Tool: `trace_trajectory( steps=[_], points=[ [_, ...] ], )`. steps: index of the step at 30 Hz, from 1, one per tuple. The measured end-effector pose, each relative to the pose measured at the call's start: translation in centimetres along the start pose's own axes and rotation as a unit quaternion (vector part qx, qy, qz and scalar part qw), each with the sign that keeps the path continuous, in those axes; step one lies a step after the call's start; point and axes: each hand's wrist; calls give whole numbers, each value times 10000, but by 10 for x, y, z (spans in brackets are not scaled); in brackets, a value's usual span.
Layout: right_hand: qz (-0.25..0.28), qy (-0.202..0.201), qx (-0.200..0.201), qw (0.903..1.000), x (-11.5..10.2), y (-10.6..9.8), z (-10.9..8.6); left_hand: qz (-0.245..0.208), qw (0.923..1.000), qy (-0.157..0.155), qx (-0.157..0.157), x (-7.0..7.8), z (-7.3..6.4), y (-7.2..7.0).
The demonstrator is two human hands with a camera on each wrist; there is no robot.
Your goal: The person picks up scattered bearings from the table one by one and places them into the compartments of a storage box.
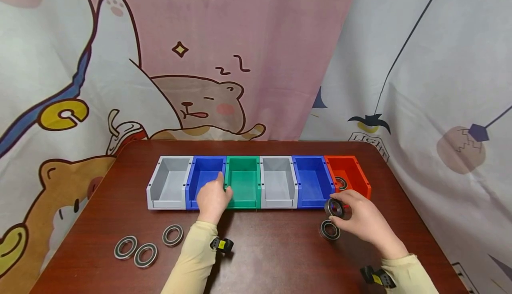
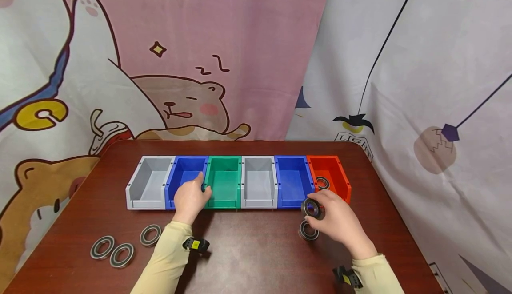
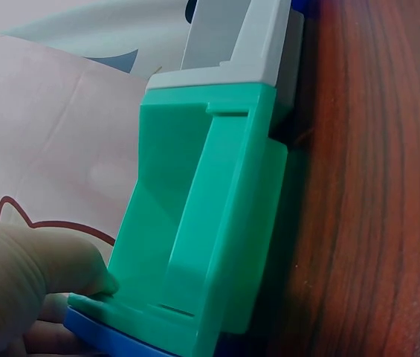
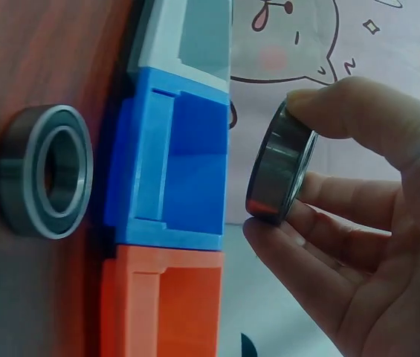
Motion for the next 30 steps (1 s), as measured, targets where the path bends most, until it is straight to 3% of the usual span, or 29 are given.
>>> trace_trajectory(
  steps=[12, 30],
  points=[
    [29, 166, -110, 9998, 1, 5, 33, -1, 10000, 63, 67, 1, -1, -1],
    [-564, 253, -695, 9957, 6, 48, 88, 105, 9999, 72, 83, 2, -1, 0]
  ],
)
Point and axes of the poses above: each hand's wrist, its own z-axis towards the middle knuckle, its own y-axis out of the palm, x = y × z, and after that the axes turned 12 degrees about -z, right-handed
